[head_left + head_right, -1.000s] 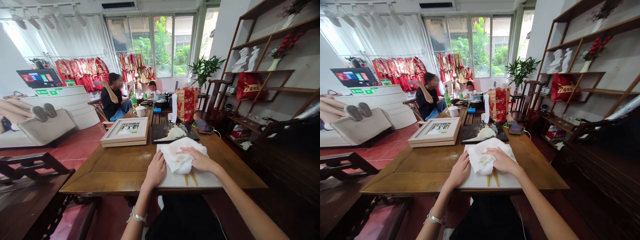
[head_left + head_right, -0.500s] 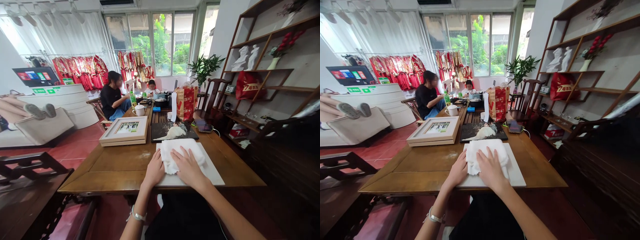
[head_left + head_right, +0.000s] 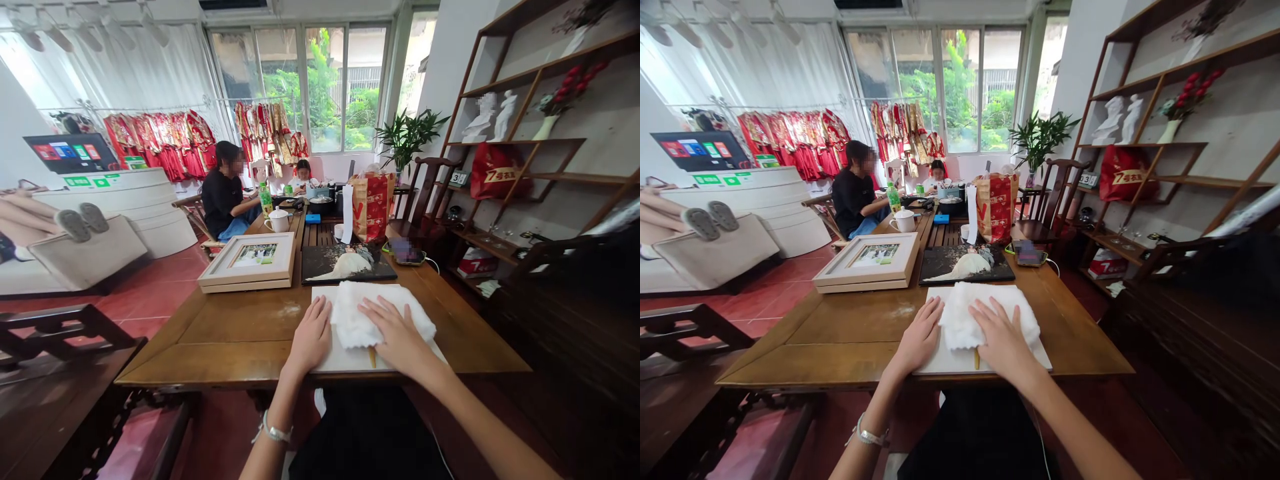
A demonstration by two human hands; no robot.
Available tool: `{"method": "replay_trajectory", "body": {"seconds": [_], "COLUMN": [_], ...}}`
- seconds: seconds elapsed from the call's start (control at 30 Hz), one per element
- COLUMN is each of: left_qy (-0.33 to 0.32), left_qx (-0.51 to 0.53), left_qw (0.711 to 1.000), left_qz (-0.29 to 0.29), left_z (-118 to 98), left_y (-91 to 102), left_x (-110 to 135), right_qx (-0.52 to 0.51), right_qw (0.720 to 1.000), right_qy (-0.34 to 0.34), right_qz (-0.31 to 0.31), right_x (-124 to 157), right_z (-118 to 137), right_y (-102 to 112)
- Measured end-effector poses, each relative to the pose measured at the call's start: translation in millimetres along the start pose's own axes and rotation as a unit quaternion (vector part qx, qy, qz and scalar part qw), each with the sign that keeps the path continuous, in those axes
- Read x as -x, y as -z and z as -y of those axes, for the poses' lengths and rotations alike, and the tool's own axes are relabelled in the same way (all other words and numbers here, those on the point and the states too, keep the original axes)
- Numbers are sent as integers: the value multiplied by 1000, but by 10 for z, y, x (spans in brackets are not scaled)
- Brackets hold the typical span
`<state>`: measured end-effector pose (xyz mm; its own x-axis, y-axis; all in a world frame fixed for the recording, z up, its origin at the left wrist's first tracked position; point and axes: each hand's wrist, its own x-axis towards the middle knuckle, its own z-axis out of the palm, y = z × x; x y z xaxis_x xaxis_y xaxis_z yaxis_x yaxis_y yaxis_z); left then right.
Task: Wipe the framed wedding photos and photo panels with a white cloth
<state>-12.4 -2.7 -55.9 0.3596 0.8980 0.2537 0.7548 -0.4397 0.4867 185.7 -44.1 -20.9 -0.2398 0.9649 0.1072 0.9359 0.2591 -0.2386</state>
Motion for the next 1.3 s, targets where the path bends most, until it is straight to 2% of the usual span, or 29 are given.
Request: {"method": "replay_trajectory", "body": {"seconds": [0.13, 0.23, 0.33, 0.43, 0.53, 0.63, 0.73, 0.93, 1.03, 1.13, 1.3], "left_qy": [-2, 3, 4, 12, 18, 17, 14, 5, 5, 7, 5], "left_qx": [-4, 1, 4, -4, -6, 1, 2, -1, -2, -4, -4], "left_qw": [1000, 1000, 1000, 1000, 1000, 1000, 1000, 1000, 1000, 1000, 1000], "left_qz": [0, 3, 0, 4, 8, 2, 0, 0, 1, 3, 6], "left_z": [5, 4, -10, -30, -44, -46, -39, -23, -13, -7, -16], "left_y": [1, 6, 12, 22, 32, 33, 29, 28, 23, 13, 13], "left_x": [1, -1, 1, 9, 14, 9, 5, 4, 2, 2, 5], "right_qx": [-14, -12, -4, 21, 41, 34, 8, -26, -25, -9, 25], "right_qw": [1000, 1000, 998, 994, 992, 992, 993, 995, 995, 995, 993], "right_qy": [-5, 6, 39, 64, 75, 90, 95, 82, 84, 86, 83], "right_qz": [22, 5, -48, -89, -92, -80, -71, -51, -37, -45, -82], "right_x": [-446, -511, -294, 125, 544, 724, 562, -210, -345, -155, 479], "right_z": [-353, -485, -429, -245, -88, -87, -235, -539, -549, -443, -179], "right_y": [56, 14, -78, -143, -142, -102, -69, -26, -8, -27, -94]}}
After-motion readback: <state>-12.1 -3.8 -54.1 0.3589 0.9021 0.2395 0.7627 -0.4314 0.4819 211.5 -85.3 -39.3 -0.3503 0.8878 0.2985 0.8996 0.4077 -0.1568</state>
